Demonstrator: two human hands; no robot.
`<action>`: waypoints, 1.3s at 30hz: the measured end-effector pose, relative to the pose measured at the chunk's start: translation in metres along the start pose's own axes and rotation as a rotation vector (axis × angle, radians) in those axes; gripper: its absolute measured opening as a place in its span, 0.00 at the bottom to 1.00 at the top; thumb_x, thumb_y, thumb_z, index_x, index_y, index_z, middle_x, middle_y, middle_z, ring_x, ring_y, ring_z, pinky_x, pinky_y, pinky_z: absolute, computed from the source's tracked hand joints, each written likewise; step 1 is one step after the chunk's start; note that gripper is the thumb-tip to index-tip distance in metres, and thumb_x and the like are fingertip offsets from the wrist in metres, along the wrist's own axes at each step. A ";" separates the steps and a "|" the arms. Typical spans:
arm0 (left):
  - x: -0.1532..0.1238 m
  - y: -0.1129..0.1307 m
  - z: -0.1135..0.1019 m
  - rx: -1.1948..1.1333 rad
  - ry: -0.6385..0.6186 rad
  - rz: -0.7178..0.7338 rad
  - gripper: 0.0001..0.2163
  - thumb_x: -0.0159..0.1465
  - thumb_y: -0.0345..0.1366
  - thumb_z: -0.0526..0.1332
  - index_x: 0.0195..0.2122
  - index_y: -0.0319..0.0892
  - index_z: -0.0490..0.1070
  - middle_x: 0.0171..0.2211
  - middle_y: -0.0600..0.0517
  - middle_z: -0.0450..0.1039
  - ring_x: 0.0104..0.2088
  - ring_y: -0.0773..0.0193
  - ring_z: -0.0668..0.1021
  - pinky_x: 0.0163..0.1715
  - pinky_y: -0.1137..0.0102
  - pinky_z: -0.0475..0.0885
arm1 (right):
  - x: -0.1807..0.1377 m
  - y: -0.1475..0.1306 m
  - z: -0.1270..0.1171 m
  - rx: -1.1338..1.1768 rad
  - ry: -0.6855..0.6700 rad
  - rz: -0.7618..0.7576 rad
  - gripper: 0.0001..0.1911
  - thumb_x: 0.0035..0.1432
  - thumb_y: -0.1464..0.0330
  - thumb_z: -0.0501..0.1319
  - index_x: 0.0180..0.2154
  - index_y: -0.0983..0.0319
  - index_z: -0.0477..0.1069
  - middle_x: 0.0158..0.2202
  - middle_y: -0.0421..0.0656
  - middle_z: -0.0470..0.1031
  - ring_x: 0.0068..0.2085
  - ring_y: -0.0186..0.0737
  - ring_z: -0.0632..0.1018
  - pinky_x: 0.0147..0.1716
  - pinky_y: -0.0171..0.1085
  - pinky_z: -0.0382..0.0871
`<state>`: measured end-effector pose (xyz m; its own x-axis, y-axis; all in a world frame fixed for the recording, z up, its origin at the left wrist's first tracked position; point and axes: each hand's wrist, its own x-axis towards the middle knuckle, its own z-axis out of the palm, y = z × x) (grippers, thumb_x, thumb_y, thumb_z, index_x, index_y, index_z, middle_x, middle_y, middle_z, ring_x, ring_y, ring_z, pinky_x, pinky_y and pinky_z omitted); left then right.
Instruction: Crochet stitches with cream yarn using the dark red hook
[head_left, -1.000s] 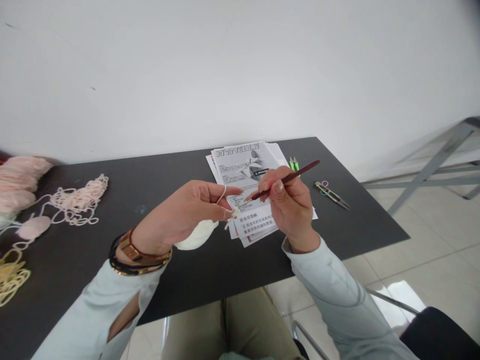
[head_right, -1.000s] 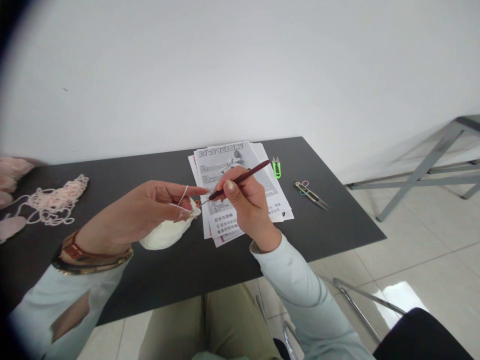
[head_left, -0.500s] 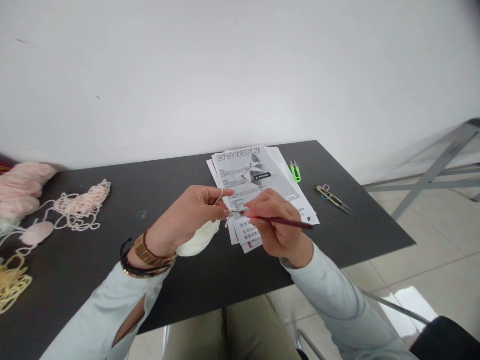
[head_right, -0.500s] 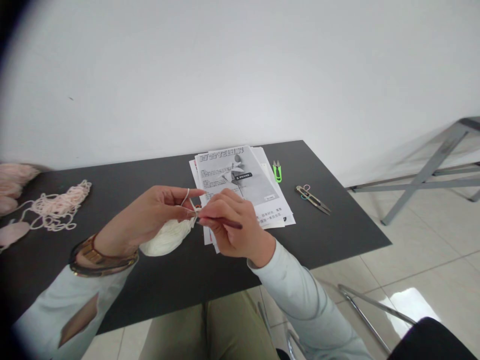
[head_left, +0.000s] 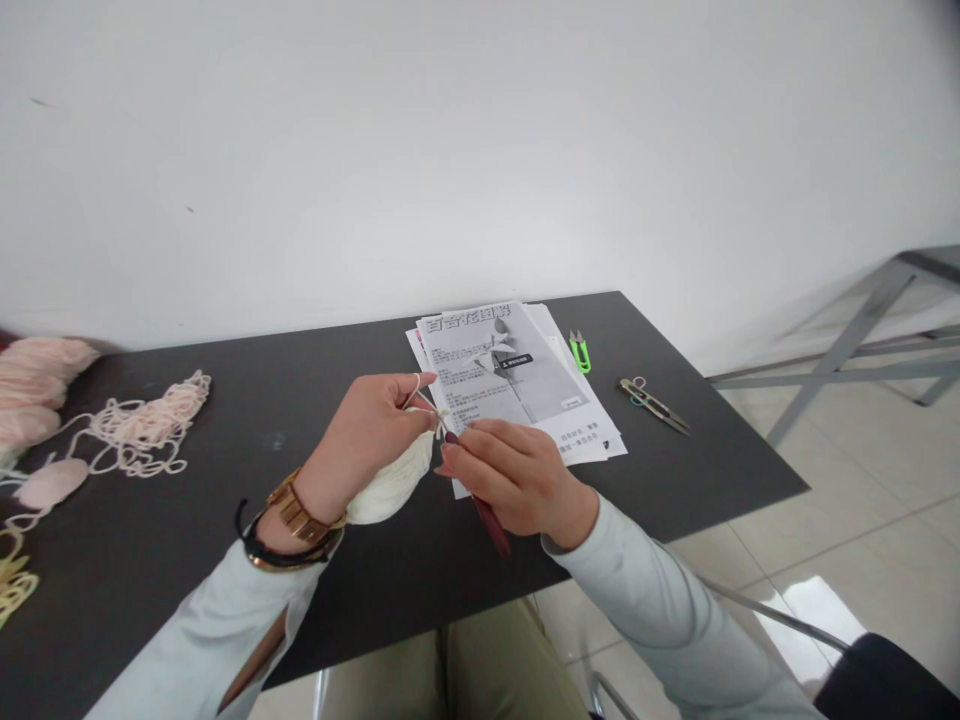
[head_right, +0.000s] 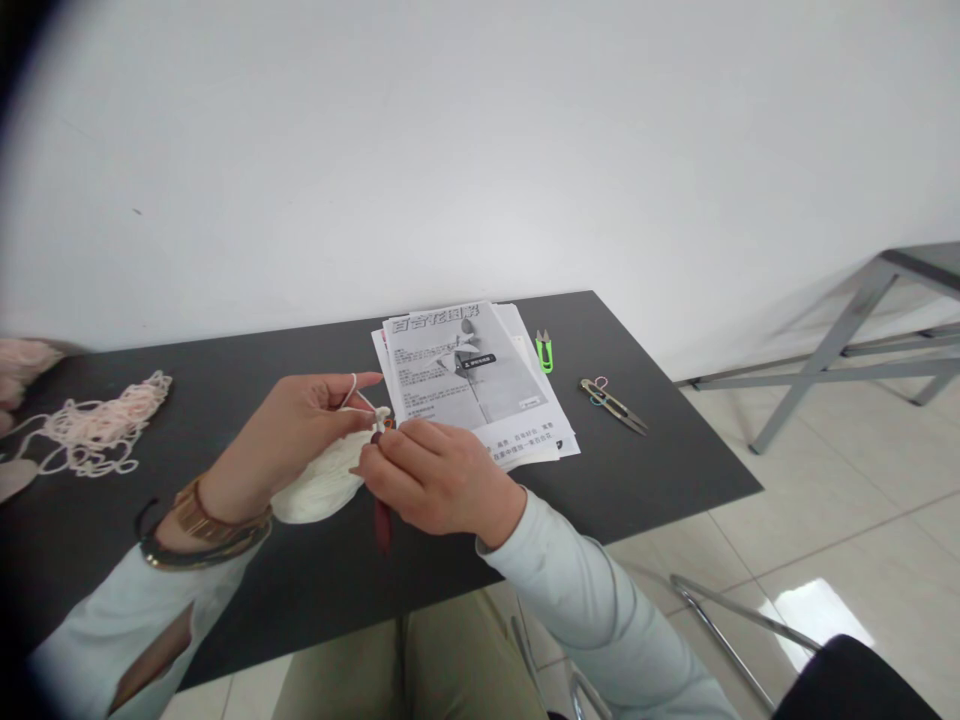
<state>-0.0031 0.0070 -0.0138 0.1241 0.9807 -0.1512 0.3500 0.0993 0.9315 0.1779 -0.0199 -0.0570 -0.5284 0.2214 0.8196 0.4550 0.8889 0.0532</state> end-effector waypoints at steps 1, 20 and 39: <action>0.001 0.001 -0.001 0.048 0.023 0.020 0.05 0.48 0.28 0.66 0.27 0.42 0.81 0.22 0.51 0.78 0.35 0.51 0.81 0.33 0.67 0.68 | 0.000 -0.001 0.000 -0.017 -0.003 -0.008 0.04 0.62 0.72 0.62 0.40 0.65 0.71 0.30 0.46 0.78 0.33 0.41 0.76 0.31 0.38 0.72; 0.001 0.003 0.002 0.333 0.229 0.112 0.06 0.53 0.34 0.60 0.24 0.41 0.75 0.46 0.42 0.82 0.44 0.49 0.82 0.36 0.65 0.71 | -0.005 0.003 0.002 0.040 0.010 0.044 0.11 0.63 0.76 0.55 0.47 0.67 0.70 0.36 0.50 0.81 0.38 0.43 0.80 0.35 0.39 0.78; -0.007 0.000 0.014 0.472 0.411 0.266 0.17 0.58 0.33 0.59 0.47 0.37 0.79 0.36 0.47 0.83 0.32 0.58 0.81 0.35 0.68 0.71 | 0.000 -0.001 0.013 0.411 0.315 0.689 0.07 0.58 0.76 0.64 0.36 0.59 0.74 0.30 0.39 0.81 0.29 0.34 0.81 0.29 0.32 0.75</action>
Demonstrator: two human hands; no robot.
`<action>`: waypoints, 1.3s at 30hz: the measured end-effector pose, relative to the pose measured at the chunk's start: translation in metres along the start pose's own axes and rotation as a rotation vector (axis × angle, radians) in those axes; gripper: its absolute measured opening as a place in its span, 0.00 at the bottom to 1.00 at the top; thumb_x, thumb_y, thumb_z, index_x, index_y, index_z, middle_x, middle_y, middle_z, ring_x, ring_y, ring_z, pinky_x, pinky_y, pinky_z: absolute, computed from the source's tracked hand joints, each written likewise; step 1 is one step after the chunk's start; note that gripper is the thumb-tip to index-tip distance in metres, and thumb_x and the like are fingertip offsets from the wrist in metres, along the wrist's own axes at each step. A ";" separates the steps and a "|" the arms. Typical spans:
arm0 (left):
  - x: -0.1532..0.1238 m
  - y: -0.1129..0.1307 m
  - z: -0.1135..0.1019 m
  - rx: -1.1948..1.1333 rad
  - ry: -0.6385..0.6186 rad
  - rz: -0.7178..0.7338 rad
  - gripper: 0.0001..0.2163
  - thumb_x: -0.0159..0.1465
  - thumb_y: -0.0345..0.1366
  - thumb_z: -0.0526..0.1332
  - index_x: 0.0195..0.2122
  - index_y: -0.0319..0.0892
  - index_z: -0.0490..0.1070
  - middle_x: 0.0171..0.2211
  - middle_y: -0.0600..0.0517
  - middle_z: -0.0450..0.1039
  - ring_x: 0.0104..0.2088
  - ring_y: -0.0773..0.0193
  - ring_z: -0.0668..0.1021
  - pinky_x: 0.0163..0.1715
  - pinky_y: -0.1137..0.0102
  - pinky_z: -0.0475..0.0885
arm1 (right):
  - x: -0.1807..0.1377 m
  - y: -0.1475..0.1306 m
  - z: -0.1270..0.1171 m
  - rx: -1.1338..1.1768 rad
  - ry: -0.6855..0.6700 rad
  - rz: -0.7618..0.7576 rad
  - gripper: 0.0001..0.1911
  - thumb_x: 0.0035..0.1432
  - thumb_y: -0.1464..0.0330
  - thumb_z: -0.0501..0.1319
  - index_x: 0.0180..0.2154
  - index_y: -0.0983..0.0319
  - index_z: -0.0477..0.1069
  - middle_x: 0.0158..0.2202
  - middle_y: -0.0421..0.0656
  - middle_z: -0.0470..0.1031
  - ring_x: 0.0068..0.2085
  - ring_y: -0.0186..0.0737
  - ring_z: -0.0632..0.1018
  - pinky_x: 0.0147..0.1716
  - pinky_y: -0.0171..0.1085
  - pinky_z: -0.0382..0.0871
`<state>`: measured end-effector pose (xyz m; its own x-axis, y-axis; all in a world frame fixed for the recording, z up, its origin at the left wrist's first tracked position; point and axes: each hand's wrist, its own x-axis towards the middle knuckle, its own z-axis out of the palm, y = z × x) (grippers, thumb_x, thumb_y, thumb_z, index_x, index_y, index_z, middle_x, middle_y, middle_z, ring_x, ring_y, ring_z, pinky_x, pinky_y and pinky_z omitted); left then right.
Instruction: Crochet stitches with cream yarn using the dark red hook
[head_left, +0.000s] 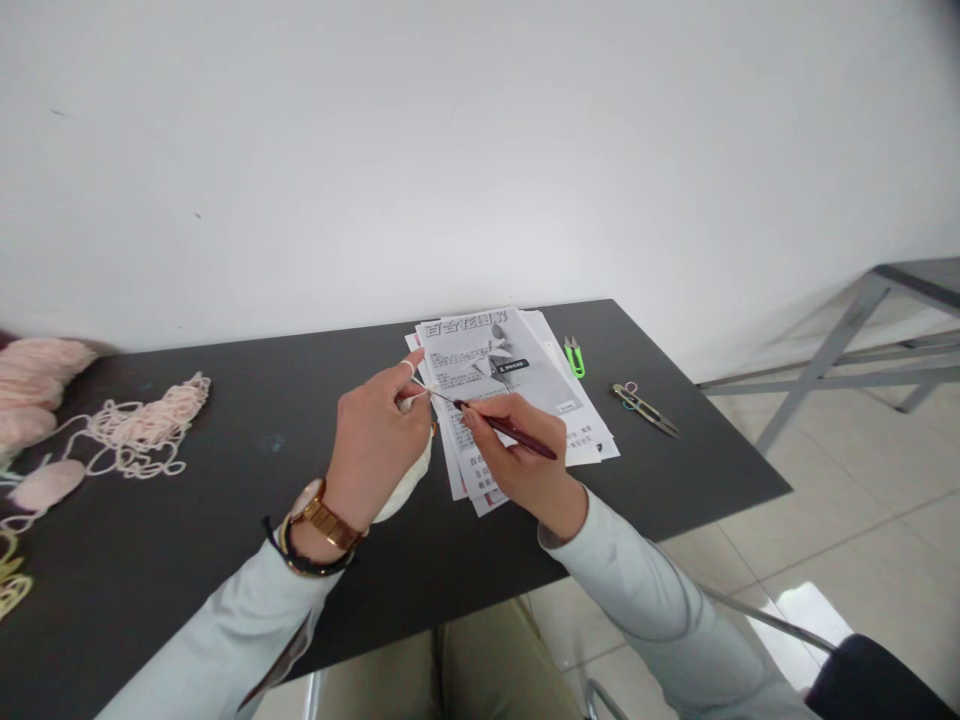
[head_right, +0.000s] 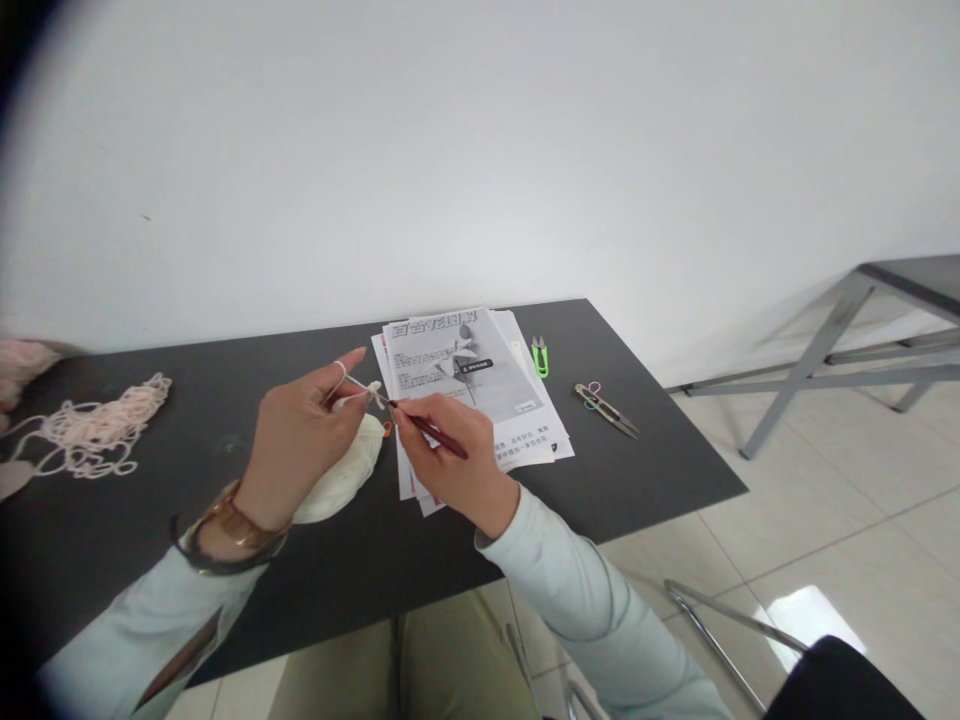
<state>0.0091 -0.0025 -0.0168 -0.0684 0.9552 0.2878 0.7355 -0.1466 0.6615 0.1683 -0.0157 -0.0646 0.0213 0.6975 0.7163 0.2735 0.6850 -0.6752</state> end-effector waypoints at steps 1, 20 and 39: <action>0.000 -0.001 0.000 0.006 0.009 0.003 0.18 0.58 0.33 0.60 0.48 0.37 0.78 0.36 0.47 0.83 0.32 0.58 0.81 0.35 0.68 0.71 | 0.000 0.001 0.000 -0.008 -0.012 -0.044 0.08 0.57 0.76 0.64 0.37 0.59 0.74 0.30 0.40 0.81 0.30 0.34 0.81 0.31 0.33 0.76; -0.001 -0.007 0.012 -0.426 0.088 -0.078 0.03 0.57 0.34 0.64 0.27 0.41 0.74 0.34 0.49 0.82 0.49 0.52 0.80 0.46 0.67 0.73 | -0.002 0.000 0.001 -0.005 0.047 0.013 0.07 0.57 0.75 0.65 0.38 0.59 0.76 0.33 0.41 0.82 0.32 0.36 0.82 0.33 0.33 0.77; -0.012 0.002 0.014 -0.589 0.151 -0.063 0.02 0.56 0.33 0.65 0.28 0.41 0.76 0.47 0.45 0.81 0.55 0.52 0.77 0.53 0.63 0.71 | 0.005 0.002 0.000 0.353 0.108 0.276 0.04 0.55 0.70 0.69 0.36 0.59 0.78 0.32 0.40 0.83 0.34 0.38 0.84 0.37 0.38 0.81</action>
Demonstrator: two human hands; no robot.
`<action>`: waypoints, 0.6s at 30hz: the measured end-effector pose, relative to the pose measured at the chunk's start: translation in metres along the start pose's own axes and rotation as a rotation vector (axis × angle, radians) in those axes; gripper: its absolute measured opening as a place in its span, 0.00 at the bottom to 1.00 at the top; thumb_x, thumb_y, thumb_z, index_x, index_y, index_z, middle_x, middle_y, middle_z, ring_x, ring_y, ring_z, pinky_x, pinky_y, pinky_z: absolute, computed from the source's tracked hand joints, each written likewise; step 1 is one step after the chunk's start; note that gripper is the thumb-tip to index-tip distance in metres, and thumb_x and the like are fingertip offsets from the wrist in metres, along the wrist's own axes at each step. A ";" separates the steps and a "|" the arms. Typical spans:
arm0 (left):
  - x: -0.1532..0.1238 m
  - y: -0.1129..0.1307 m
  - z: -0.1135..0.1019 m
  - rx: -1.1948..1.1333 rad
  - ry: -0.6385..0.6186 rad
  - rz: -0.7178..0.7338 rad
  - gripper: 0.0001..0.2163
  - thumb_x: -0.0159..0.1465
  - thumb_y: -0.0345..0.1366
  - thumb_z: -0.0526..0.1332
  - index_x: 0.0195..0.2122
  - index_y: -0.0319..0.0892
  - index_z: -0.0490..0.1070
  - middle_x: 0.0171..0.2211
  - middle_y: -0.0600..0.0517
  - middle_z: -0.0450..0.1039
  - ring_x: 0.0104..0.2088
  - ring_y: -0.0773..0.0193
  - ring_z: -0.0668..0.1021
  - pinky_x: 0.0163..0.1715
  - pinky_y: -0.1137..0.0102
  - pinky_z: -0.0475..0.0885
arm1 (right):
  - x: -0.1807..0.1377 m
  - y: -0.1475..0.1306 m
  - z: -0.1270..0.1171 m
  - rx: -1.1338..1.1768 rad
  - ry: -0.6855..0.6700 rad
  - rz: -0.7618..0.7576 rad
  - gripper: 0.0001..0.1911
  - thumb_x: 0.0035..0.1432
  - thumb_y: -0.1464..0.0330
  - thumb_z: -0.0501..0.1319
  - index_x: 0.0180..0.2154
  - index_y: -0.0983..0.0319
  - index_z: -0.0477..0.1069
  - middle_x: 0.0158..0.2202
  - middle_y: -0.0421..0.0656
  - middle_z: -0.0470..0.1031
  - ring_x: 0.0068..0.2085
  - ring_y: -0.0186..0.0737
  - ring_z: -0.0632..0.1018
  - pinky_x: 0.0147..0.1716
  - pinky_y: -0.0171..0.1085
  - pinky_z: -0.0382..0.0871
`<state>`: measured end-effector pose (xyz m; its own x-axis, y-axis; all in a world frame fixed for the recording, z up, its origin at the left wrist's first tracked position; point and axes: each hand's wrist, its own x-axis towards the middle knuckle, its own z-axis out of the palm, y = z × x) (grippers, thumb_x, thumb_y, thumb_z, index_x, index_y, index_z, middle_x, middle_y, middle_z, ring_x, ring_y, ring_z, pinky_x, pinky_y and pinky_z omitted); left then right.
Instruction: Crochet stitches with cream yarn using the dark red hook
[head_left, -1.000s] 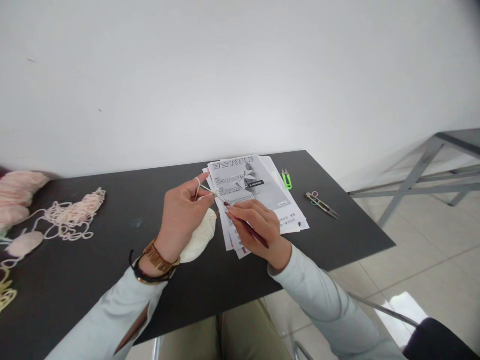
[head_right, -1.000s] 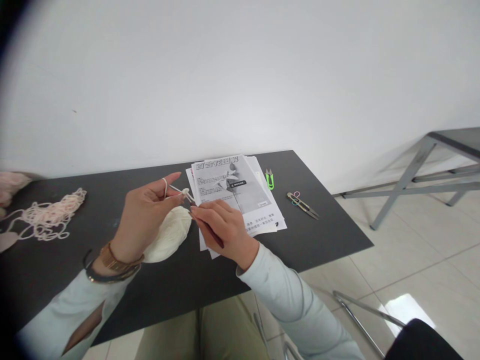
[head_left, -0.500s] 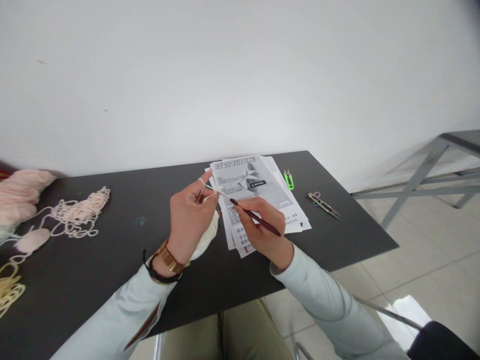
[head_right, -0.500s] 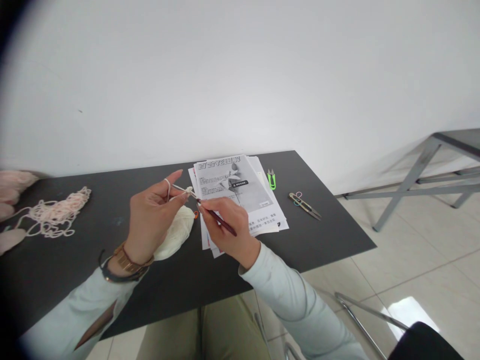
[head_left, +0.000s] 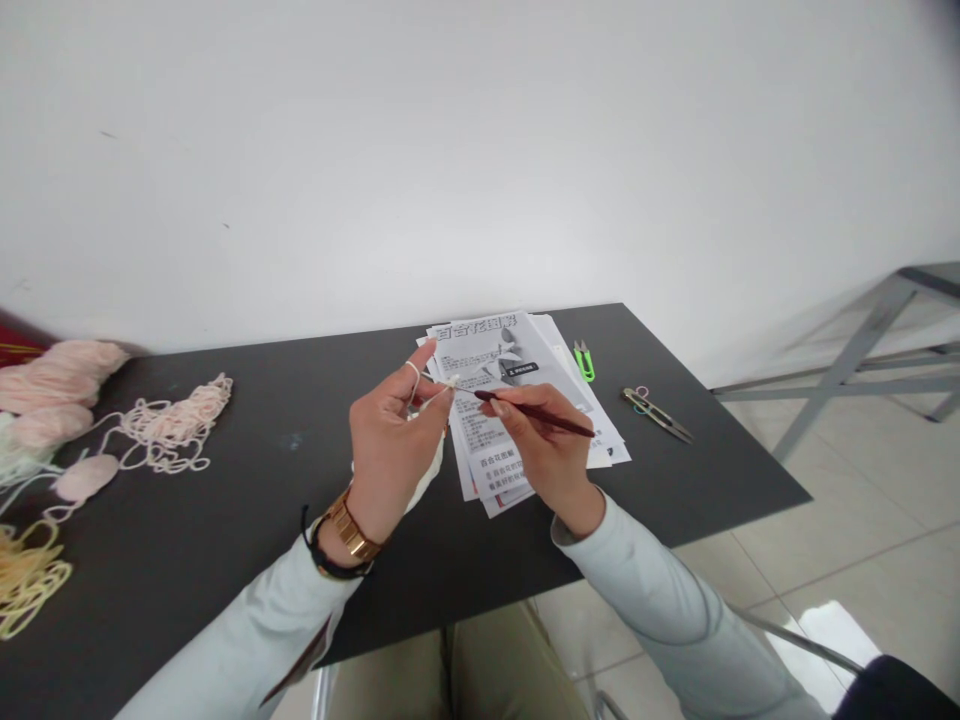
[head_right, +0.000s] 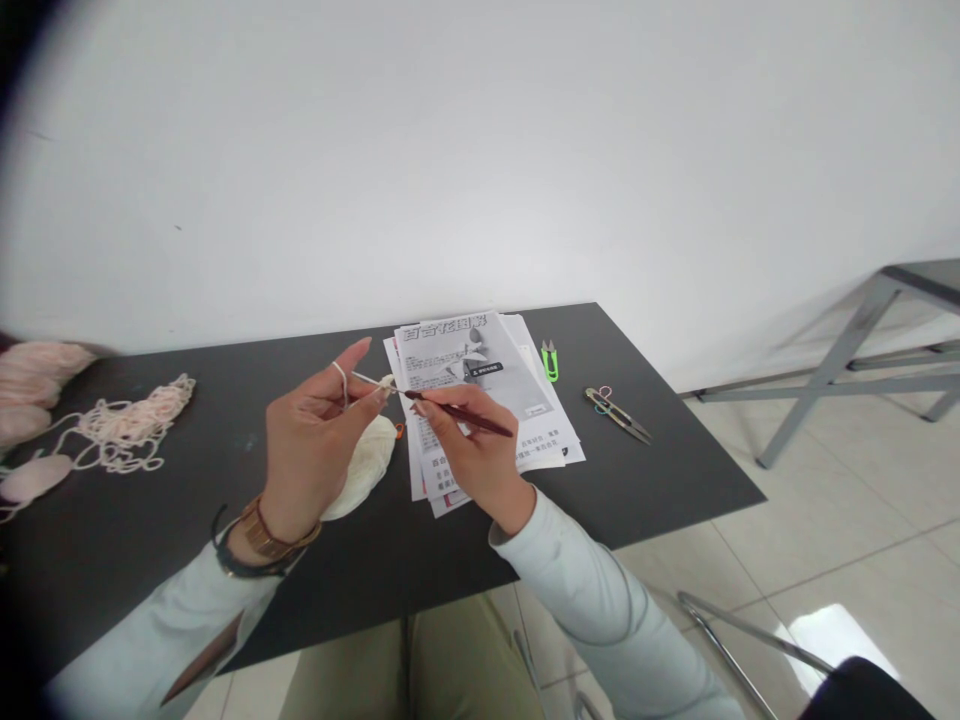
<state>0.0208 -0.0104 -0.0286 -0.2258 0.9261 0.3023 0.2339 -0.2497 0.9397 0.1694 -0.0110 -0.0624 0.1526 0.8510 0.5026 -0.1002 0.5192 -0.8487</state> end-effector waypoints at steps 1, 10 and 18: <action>-0.001 0.000 0.001 -0.028 0.003 -0.008 0.01 0.56 0.32 0.66 0.28 0.41 0.76 0.46 0.45 0.81 0.55 0.53 0.77 0.54 0.63 0.71 | 0.001 0.000 0.000 0.031 0.012 0.038 0.05 0.54 0.69 0.70 0.35 0.59 0.78 0.31 0.40 0.83 0.33 0.38 0.84 0.36 0.37 0.81; -0.001 0.001 0.005 -0.098 0.024 -0.059 0.11 0.55 0.34 0.67 0.40 0.42 0.80 0.39 0.48 0.82 0.44 0.54 0.81 0.42 0.64 0.75 | 0.013 0.003 0.000 0.341 0.042 0.384 0.10 0.50 0.62 0.72 0.30 0.60 0.76 0.25 0.37 0.82 0.27 0.33 0.83 0.29 0.32 0.82; -0.005 0.002 0.005 -0.145 0.029 -0.002 0.01 0.55 0.32 0.67 0.29 0.43 0.76 0.43 0.47 0.81 0.52 0.55 0.77 0.51 0.63 0.71 | 0.011 0.000 0.001 0.414 0.029 0.404 0.09 0.50 0.64 0.73 0.30 0.59 0.76 0.26 0.36 0.82 0.28 0.33 0.83 0.31 0.31 0.82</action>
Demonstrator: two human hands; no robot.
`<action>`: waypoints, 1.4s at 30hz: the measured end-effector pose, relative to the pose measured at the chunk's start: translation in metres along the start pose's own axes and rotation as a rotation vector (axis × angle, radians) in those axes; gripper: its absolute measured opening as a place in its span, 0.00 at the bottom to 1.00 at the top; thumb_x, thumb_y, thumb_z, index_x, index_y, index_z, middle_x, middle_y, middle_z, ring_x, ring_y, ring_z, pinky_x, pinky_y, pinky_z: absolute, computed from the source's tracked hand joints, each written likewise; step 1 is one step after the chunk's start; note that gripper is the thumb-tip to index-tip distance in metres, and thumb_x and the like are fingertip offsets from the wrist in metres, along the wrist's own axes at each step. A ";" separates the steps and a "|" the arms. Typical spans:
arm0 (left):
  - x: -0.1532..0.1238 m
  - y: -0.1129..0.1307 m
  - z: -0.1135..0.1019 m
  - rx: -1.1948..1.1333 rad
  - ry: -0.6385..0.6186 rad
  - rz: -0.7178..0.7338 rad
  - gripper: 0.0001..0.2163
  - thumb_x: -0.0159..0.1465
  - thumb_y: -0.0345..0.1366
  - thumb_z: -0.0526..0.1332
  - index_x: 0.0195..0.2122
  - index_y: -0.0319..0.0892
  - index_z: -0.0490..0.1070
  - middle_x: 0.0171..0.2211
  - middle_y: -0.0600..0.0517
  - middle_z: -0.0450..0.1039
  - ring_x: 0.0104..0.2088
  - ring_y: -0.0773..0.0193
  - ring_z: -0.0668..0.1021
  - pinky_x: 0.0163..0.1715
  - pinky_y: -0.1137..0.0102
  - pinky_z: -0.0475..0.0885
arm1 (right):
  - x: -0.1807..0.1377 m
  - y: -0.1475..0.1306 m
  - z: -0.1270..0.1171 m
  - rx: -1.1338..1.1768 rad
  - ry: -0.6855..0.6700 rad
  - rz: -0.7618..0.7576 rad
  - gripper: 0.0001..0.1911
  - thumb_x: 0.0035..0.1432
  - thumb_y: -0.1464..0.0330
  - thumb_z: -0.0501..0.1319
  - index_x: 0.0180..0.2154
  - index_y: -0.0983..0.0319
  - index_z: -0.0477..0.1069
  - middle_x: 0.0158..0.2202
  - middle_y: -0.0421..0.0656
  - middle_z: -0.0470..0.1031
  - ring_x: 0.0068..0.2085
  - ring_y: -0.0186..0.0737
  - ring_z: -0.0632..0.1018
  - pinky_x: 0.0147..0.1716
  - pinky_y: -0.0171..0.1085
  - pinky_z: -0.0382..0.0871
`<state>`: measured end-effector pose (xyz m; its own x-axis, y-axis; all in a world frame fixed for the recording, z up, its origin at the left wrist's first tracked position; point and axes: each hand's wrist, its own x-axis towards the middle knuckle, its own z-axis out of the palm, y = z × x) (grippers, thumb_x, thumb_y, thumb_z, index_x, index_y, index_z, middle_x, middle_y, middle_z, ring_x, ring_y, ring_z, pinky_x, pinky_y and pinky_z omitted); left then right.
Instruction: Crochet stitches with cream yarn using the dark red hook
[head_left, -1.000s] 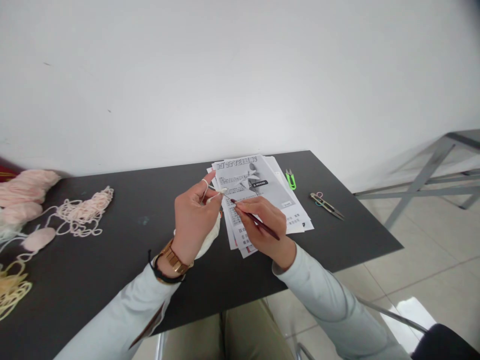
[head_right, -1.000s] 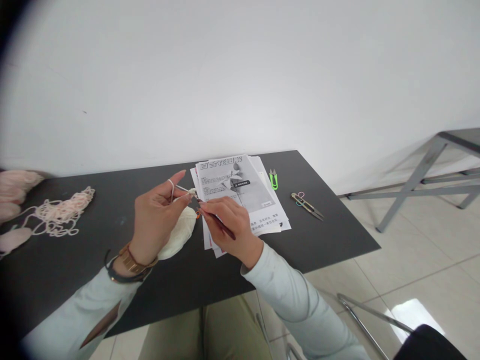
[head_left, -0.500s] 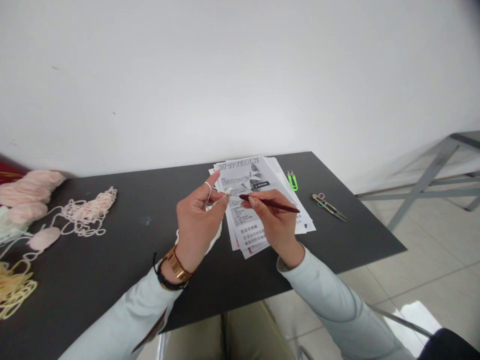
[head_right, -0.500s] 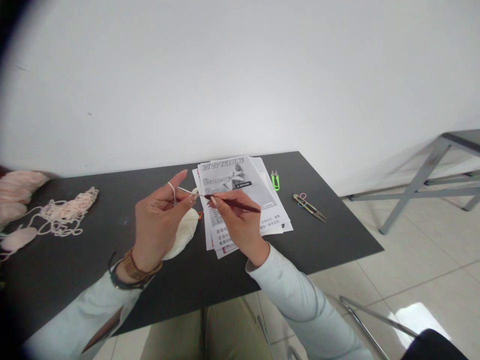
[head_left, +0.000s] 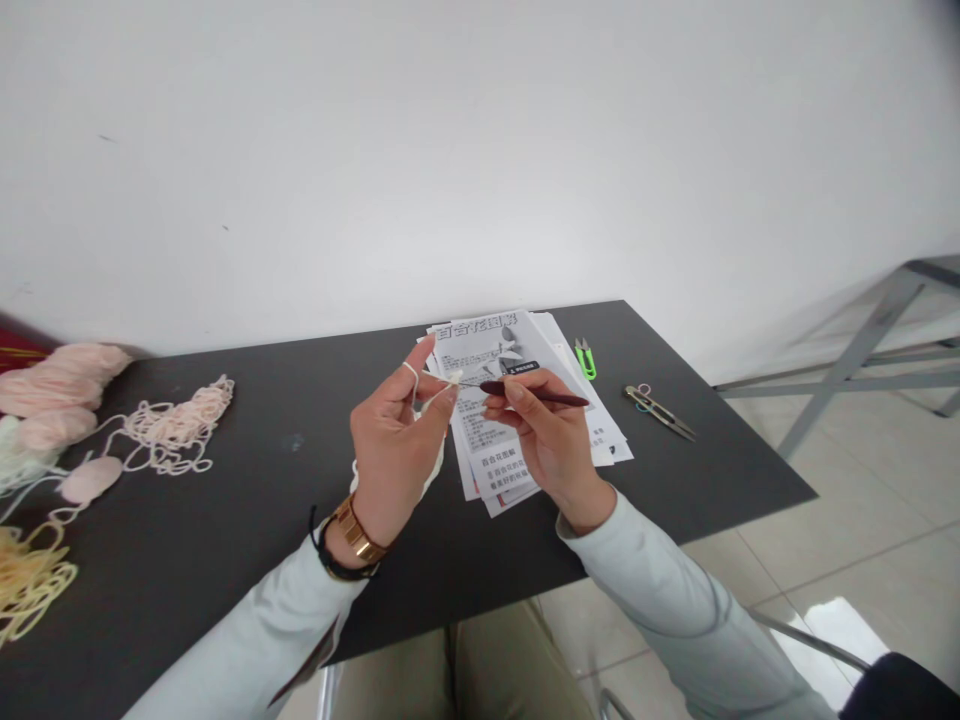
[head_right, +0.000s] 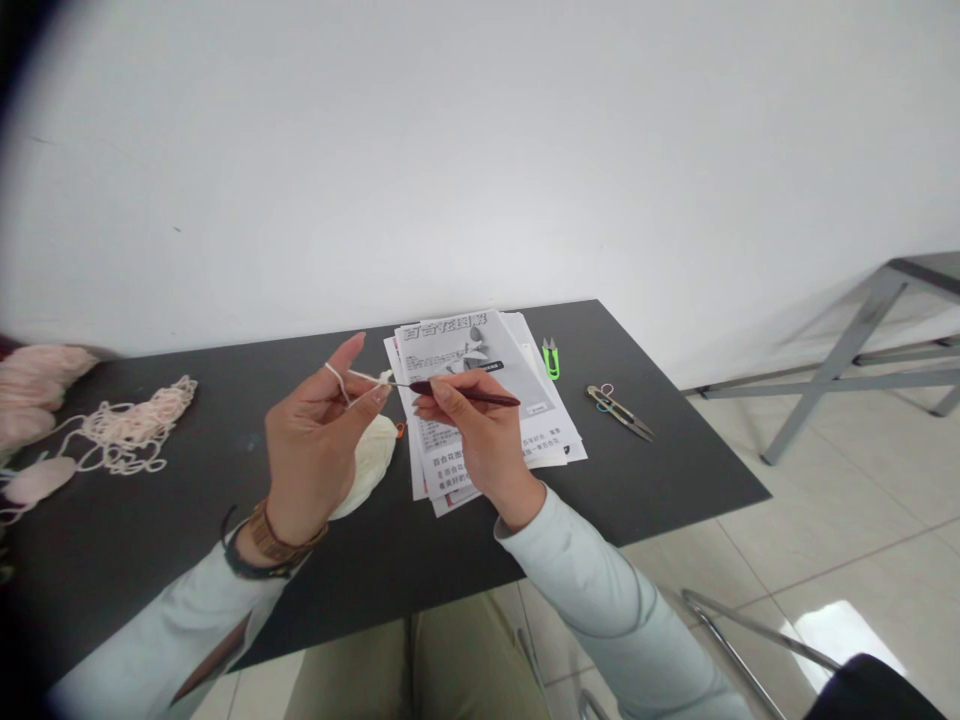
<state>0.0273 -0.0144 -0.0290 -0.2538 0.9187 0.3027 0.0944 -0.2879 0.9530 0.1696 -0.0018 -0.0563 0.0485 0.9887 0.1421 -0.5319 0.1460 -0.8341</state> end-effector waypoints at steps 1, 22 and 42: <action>0.001 0.001 0.000 -0.059 -0.007 -0.022 0.01 0.55 0.31 0.67 0.28 0.43 0.76 0.43 0.48 0.80 0.53 0.55 0.77 0.52 0.63 0.71 | -0.001 0.000 0.000 -0.019 -0.002 -0.019 0.09 0.50 0.64 0.73 0.31 0.59 0.77 0.27 0.36 0.82 0.29 0.34 0.84 0.32 0.32 0.83; 0.007 0.008 -0.003 -0.204 -0.024 -0.141 0.06 0.51 0.29 0.70 0.30 0.44 0.78 0.30 0.53 0.79 0.38 0.62 0.79 0.45 0.66 0.73 | -0.021 -0.014 -0.014 -1.062 -0.487 -1.010 0.23 0.64 0.75 0.55 0.60 0.60 0.67 0.50 0.54 0.79 0.51 0.47 0.79 0.47 0.47 0.79; 0.020 0.016 -0.016 -0.072 -0.372 -0.266 0.05 0.52 0.29 0.70 0.21 0.40 0.76 0.26 0.48 0.77 0.59 0.48 0.72 0.46 0.65 0.68 | -0.008 -0.016 -0.012 -0.610 -0.089 -0.706 0.07 0.61 0.72 0.63 0.39 0.56 0.78 0.32 0.40 0.82 0.34 0.38 0.81 0.33 0.38 0.78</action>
<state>0.0079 -0.0049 -0.0072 0.1039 0.9940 0.0342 0.0022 -0.0347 0.9994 0.1882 -0.0114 -0.0502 0.1126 0.6616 0.7413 0.1324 0.7294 -0.6711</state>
